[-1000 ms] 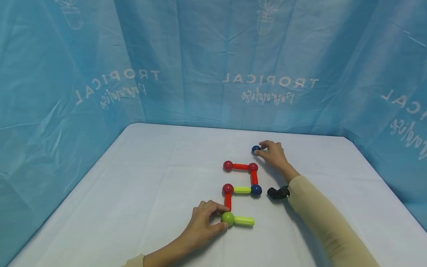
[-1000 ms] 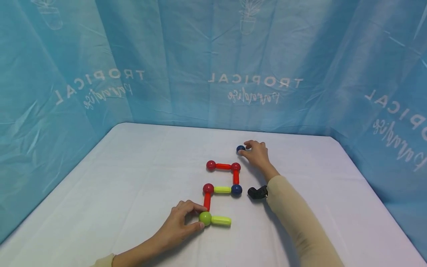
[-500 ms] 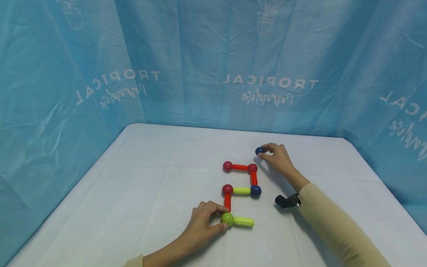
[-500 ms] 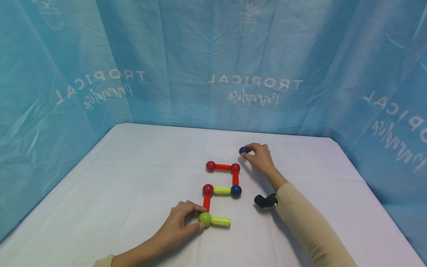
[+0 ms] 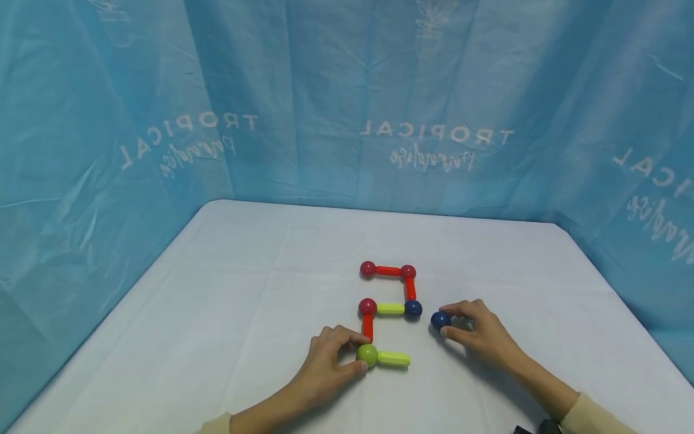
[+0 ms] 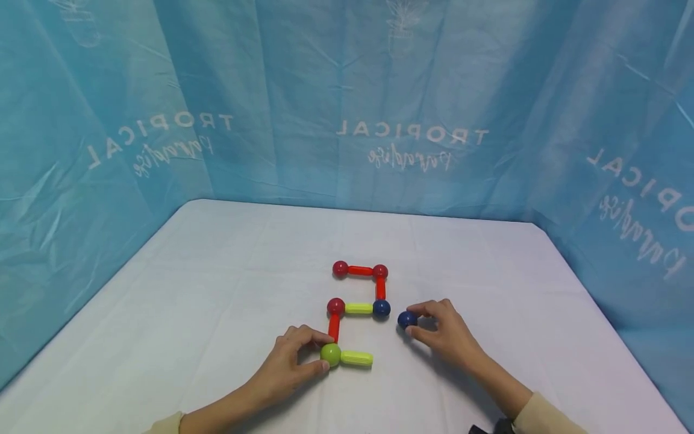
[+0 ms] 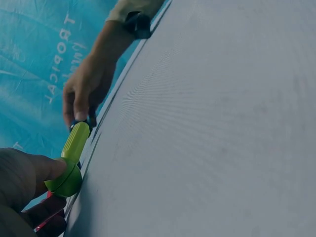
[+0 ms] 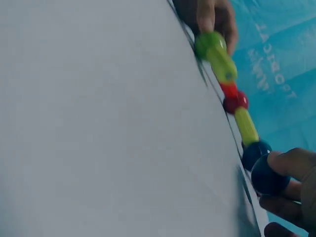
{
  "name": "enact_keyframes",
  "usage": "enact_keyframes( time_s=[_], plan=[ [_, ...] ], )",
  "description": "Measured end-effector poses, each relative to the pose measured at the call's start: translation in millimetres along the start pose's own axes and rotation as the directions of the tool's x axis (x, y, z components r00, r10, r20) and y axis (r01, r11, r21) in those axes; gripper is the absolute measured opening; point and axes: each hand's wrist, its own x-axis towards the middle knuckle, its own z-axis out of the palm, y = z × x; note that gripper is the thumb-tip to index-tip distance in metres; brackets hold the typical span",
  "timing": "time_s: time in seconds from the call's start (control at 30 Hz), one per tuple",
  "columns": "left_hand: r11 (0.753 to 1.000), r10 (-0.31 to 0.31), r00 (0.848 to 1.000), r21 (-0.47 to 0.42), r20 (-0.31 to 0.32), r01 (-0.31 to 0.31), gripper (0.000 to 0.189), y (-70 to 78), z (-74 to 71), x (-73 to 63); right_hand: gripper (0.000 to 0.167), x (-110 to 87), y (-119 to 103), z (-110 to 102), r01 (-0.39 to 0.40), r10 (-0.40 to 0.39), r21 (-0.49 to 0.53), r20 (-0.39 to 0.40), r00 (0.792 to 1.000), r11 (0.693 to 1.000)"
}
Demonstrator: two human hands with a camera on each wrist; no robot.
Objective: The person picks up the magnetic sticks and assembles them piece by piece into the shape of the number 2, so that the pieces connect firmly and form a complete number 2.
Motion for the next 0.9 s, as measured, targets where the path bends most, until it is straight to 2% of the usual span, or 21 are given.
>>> enact_keyframes(
  time_s=[0.13, 0.27, 0.6, 0.9],
  plan=[
    [1.000, 0.007, 1.000, -0.001, -0.008, -0.007, 0.033, -0.4, -0.7, -0.9, 0.036, -26.4, -5.7, 10.1, 0.016, -0.016, -0.003, 0.030, 0.999, 1.000],
    [1.000, 0.010, 1.000, -0.004, -0.017, -0.010, 0.033, -0.4, -0.8, -0.9, 0.038, -38.9, -12.9, 17.6, 0.058, -0.058, 0.001, 0.041, 0.997, 0.998],
    [1.000, 0.006, 1.000, 0.004, -0.023, -0.006, 0.033, -0.1, -0.9, -1.0, 0.037, -46.2, -24.1, 27.0, 0.183, -0.186, 0.056, 0.047, 0.981, 0.981],
    [1.000, 0.000, 1.000, 0.004, -0.022, 0.001, 0.033, 0.3, -0.8, -2.2, 0.038, -44.8, -29.9, 30.0, 0.125, -0.129, 0.047, 0.082, 0.988, 0.991]
  ],
)
